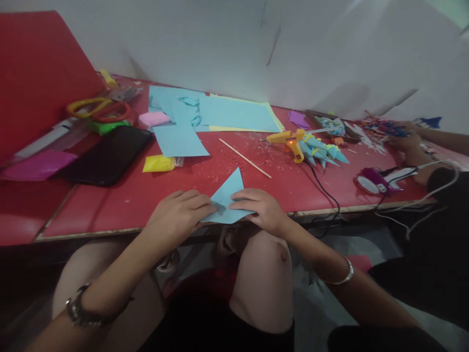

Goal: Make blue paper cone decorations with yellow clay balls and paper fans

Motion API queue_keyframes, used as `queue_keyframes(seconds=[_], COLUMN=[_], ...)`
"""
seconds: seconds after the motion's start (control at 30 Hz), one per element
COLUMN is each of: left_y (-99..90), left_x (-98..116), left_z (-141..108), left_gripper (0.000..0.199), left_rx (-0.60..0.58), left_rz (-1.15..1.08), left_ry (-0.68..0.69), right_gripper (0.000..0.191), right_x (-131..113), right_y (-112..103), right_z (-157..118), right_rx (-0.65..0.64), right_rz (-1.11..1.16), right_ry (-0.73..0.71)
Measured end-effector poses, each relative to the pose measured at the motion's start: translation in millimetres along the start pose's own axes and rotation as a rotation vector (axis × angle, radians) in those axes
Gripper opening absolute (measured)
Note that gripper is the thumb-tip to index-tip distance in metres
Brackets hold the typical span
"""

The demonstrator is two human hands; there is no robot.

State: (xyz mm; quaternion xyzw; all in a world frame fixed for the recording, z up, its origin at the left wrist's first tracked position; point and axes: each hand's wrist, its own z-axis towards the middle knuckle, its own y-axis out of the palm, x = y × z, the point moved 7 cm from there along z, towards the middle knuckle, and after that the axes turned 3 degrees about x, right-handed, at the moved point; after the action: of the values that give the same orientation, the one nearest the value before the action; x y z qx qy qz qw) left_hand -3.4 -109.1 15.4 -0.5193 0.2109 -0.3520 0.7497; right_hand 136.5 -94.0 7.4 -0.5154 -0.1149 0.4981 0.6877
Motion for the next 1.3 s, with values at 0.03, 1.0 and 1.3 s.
queue_keyframes(seconds=[0.03, 1.0, 1.3], left_y=[0.1, 5.5, -2.2], left_x=[0.1, -35.5, -1.7], left_z=[-0.4, -2.8, 11.6], left_gripper=[0.021, 0.029, 0.058], left_rx=[-0.006, -0.096, -0.061], left_rz=[0.010, -0.102, 0.075], left_ry=[-0.016, -0.566, 0.062], right_gripper=[0.019, 0.025, 0.015], right_x=[1.0, 21.0, 18.2], right_y=[-0.1, -1.8, 0.3], right_z=[-0.5, 11.4, 15.5], right_rx=[0.001, 0.108, 0.054], right_rz=[0.014, -0.060, -0.062], right_ry=[0.007, 0.411, 0.389])
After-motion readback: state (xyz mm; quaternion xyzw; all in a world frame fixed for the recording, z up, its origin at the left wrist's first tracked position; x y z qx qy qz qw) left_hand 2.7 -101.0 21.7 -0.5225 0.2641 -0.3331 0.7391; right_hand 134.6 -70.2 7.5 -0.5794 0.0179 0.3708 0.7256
